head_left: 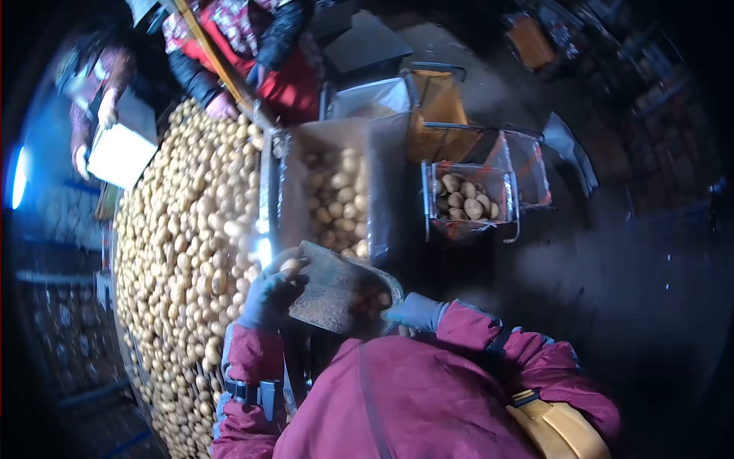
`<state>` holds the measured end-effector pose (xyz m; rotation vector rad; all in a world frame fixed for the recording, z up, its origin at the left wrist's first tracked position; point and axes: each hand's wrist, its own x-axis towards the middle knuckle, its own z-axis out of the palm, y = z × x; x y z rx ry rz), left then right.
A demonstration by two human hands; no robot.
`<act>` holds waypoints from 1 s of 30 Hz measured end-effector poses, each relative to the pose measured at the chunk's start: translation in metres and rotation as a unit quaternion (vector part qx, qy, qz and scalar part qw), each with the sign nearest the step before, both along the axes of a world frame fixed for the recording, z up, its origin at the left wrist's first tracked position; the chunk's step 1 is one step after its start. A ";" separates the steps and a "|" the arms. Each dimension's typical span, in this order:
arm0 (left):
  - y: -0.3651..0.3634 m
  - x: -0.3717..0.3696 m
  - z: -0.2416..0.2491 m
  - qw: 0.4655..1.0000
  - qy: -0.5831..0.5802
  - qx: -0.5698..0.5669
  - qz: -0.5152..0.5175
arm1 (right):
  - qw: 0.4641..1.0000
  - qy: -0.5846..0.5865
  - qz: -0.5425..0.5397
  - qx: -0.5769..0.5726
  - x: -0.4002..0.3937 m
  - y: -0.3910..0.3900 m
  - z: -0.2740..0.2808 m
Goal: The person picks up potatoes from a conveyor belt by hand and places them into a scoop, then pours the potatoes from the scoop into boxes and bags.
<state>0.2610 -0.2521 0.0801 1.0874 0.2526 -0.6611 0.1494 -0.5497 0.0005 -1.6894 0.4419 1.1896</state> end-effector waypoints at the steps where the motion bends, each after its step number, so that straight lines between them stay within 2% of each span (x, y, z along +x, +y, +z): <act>1: -0.024 0.011 0.004 1.000 0.006 0.011 -0.026 | 1.000 -0.015 -0.011 0.007 -0.006 -0.006 -0.009; 4: -0.127 0.041 0.029 0.991 -0.008 0.011 -0.131 | 0.983 -0.118 -0.138 0.030 -0.032 -0.020 -0.036; 6: -0.209 0.050 0.058 0.966 -0.126 -0.028 -0.225 | 0.975 -0.023 -0.186 0.121 -0.029 -0.034 -0.023; 8: -0.265 0.060 0.047 0.947 -0.239 -0.020 -0.212 | 0.993 -0.036 -0.114 0.026 -0.032 -0.033 -0.037; 9: -0.281 0.063 0.041 0.934 -0.294 -0.017 -0.201 | 0.991 -0.127 0.048 -0.005 -0.034 -0.043 -0.034; 10: -0.283 0.064 0.035 0.938 -0.279 -0.015 -0.204 | 0.992 -0.126 0.012 -0.003 -0.035 -0.050 -0.030; 13: -0.245 0.068 0.015 0.951 -0.242 0.033 -0.190 | 0.990 -0.115 -0.084 0.017 -0.039 -0.058 -0.003; 14: -0.223 0.066 0.039 0.951 -0.224 0.077 -0.200 | 0.988 -0.110 -0.109 0.025 -0.039 -0.061 0.004; 15: -0.199 0.068 0.035 0.956 -0.223 0.090 -0.170 | 0.986 -0.104 -0.129 0.036 -0.037 -0.061 0.005; 17: -0.139 0.066 0.030 0.964 -0.219 0.128 -0.075 | 0.963 -0.153 -0.197 0.100 -0.037 -0.055 -0.020; 19: -0.053 0.055 0.012 0.946 -0.256 0.192 0.054 | 0.974 -0.093 -0.182 0.098 -0.022 -0.042 -0.022; 20: -0.006 0.045 0.005 0.953 -0.194 0.199 0.119 | 0.989 -0.020 -0.134 0.053 -0.005 -0.040 -0.009; 23: 0.152 -0.045 -0.035 0.851 -0.179 0.402 0.287 | 0.991 0.019 -0.076 0.106 0.031 -0.011 -0.004; 24: 0.208 -0.095 -0.058 0.795 -0.141 0.485 0.336 | 0.991 0.032 -0.055 0.113 0.042 0.000 0.004; 25: 0.274 -0.158 -0.090 0.693 -0.102 0.637 0.321 | 0.990 0.026 -0.052 0.126 0.050 0.014 0.010; 26: 0.296 -0.217 -0.085 0.663 -0.029 0.663 0.347 | 0.989 0.017 -0.056 0.136 0.059 0.029 0.019; 27: 0.324 -0.288 -0.105 0.636 -0.016 0.683 0.360 | 0.995 0.007 -0.016 0.101 0.071 0.039 0.035; 29: 0.320 -0.390 -0.096 0.542 0.155 0.787 0.252 | 0.998 -0.004 0.035 0.058 0.088 0.064 0.033; 30: 0.310 -0.430 -0.112 0.497 0.192 0.807 0.253 | 0.998 -0.014 0.053 0.033 0.095 0.080 0.036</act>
